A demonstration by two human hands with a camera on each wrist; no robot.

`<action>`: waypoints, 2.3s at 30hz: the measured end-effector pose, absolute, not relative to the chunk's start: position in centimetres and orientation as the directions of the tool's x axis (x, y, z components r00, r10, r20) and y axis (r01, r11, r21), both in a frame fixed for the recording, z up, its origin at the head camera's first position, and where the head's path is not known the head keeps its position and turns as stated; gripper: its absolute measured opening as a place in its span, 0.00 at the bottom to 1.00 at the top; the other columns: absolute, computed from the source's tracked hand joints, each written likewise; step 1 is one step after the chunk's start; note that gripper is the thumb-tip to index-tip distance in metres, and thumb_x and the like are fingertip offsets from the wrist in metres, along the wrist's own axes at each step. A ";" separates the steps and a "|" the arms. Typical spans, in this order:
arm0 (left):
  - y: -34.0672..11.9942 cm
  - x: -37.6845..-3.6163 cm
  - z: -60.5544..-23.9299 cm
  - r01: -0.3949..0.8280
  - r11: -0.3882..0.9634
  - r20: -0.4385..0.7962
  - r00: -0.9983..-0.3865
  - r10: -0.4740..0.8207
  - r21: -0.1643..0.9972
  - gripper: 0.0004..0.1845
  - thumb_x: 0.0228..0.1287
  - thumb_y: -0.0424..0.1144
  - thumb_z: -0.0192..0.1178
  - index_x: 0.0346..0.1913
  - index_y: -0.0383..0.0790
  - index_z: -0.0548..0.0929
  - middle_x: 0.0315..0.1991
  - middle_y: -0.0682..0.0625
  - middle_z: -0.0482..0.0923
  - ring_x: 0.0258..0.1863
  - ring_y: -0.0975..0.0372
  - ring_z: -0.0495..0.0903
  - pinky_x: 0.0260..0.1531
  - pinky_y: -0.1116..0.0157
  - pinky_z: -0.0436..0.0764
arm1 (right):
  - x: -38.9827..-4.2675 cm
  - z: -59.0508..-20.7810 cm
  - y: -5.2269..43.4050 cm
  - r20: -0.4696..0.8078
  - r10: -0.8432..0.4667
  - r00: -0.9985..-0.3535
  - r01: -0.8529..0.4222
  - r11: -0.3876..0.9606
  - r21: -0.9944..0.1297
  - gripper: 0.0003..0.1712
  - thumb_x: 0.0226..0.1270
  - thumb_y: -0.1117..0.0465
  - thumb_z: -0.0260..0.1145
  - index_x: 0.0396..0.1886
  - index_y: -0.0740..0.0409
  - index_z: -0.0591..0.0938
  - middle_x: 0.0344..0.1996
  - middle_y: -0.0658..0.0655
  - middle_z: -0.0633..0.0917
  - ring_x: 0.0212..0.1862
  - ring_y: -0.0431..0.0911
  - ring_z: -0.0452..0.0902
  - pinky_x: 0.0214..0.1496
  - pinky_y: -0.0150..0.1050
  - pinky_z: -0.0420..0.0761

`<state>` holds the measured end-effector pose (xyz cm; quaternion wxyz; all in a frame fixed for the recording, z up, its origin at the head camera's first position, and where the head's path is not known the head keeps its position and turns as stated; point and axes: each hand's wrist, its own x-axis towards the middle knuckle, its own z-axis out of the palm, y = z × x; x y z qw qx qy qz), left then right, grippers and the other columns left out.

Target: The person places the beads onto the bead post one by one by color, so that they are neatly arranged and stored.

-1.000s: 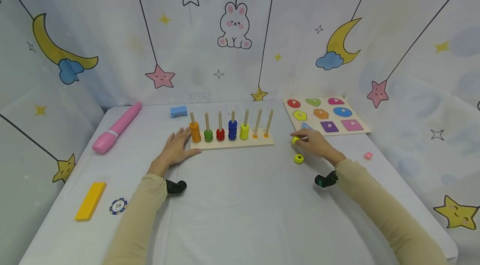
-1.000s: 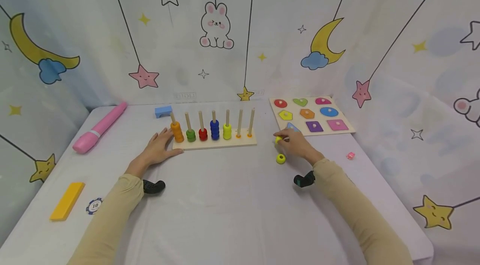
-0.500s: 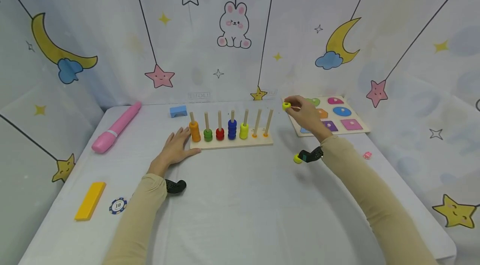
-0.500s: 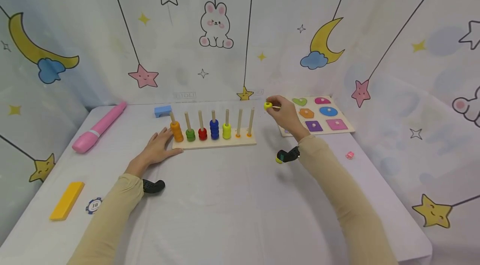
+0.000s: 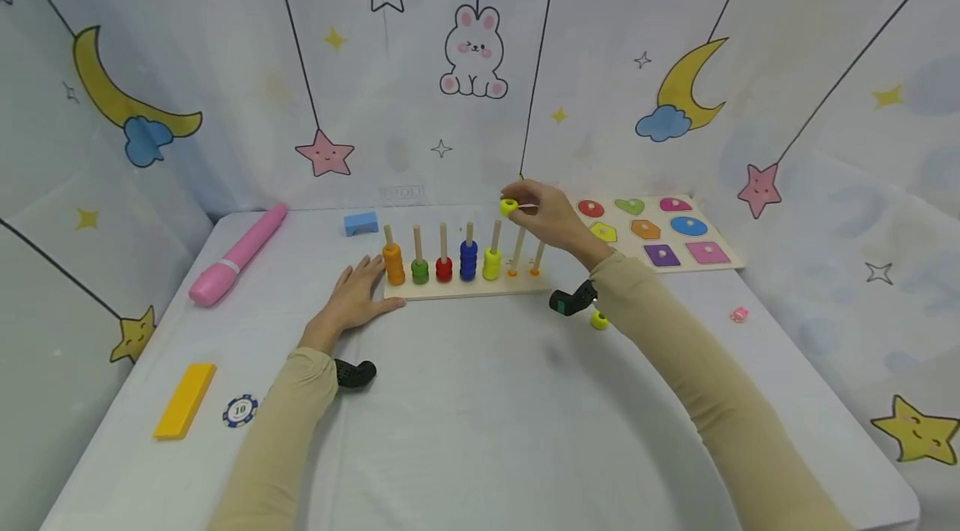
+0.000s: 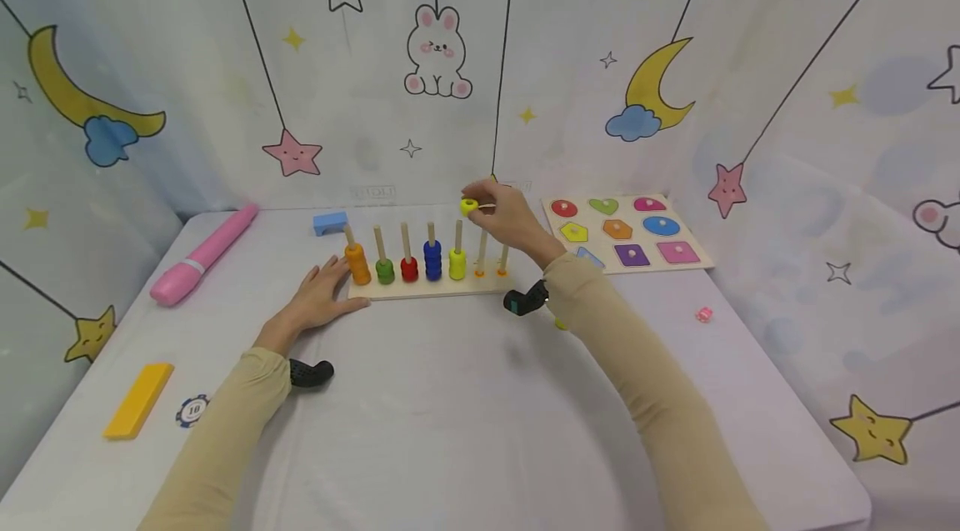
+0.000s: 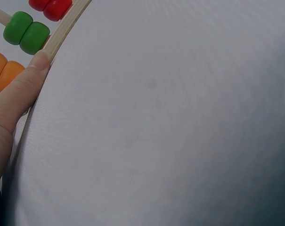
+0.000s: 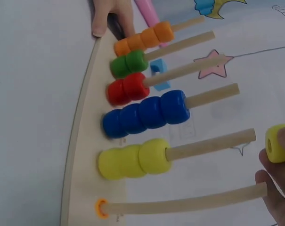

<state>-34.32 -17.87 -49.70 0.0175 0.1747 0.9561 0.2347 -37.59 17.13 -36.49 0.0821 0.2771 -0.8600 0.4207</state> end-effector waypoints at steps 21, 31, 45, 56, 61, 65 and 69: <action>-17.9 -34.3 -49.5 0.317 0.836 0.028 -0.940 0.341 0.448 0.49 0.59 0.62 0.59 0.73 0.34 0.54 0.73 0.38 0.48 0.73 0.47 0.39 0.69 0.47 0.35 | -37.5 -36.5 16.0 0.316 -0.493 -0.810 -0.572 0.551 -0.608 0.22 0.61 0.66 0.66 0.56 0.62 0.75 0.47 0.57 0.82 0.51 0.47 0.79 0.55 0.37 0.77; -18.0 -34.3 -49.6 0.316 0.836 0.032 -0.940 0.339 0.449 0.50 0.58 0.62 0.60 0.72 0.32 0.54 0.73 0.38 0.48 0.73 0.47 0.40 0.69 0.47 0.35 | -37.7 -36.2 17.3 0.364 -0.452 -0.814 -0.571 0.512 -0.642 0.21 0.62 0.69 0.65 0.55 0.64 0.76 0.47 0.61 0.82 0.51 0.51 0.78 0.56 0.39 0.77; -18.0 -34.3 -49.5 0.314 0.834 0.029 -0.941 0.338 0.454 0.49 0.59 0.61 0.60 0.73 0.33 0.54 0.73 0.39 0.48 0.73 0.47 0.39 0.69 0.48 0.34 | -35.1 -38.7 25.8 0.294 -0.233 -0.927 -0.374 0.630 -0.680 0.20 0.67 0.63 0.62 0.57 0.61 0.74 0.53 0.59 0.78 0.55 0.53 0.75 0.59 0.46 0.74; -17.9 -34.5 -49.6 0.323 0.835 0.041 -0.939 0.341 0.444 0.50 0.58 0.62 0.60 0.73 0.34 0.53 0.73 0.38 0.48 0.72 0.46 0.40 0.69 0.47 0.36 | -31.6 -43.5 31.4 0.125 -0.299 -0.946 -0.304 0.683 -0.664 0.19 0.68 0.60 0.62 0.56 0.63 0.76 0.51 0.63 0.80 0.54 0.52 0.76 0.56 0.48 0.76; -18.0 -34.5 -49.5 0.319 0.837 0.031 -0.939 0.342 0.444 0.50 0.58 0.63 0.59 0.73 0.34 0.53 0.73 0.39 0.48 0.73 0.47 0.40 0.69 0.48 0.35 | -30.3 -44.7 32.3 0.080 -0.316 -0.946 -0.285 0.683 -0.673 0.19 0.67 0.60 0.63 0.55 0.63 0.77 0.51 0.62 0.80 0.53 0.52 0.76 0.56 0.47 0.76; -18.0 -34.4 -49.4 0.319 0.839 0.030 -0.939 0.341 0.440 0.50 0.58 0.62 0.60 0.73 0.34 0.53 0.73 0.38 0.48 0.73 0.47 0.40 0.69 0.47 0.36 | -29.4 -45.8 32.8 0.054 -0.351 -0.935 -0.288 0.662 -0.692 0.21 0.65 0.59 0.65 0.56 0.62 0.77 0.51 0.61 0.80 0.54 0.52 0.75 0.56 0.45 0.76; -17.9 -34.2 -49.3 0.317 0.837 0.033 -0.940 0.339 0.445 0.50 0.57 0.61 0.61 0.72 0.33 0.54 0.73 0.38 0.48 0.72 0.46 0.40 0.69 0.46 0.36 | -28.4 -46.6 33.1 0.040 -0.373 -0.927 -0.291 0.647 -0.705 0.20 0.63 0.61 0.67 0.54 0.61 0.78 0.49 0.59 0.81 0.52 0.52 0.76 0.55 0.46 0.77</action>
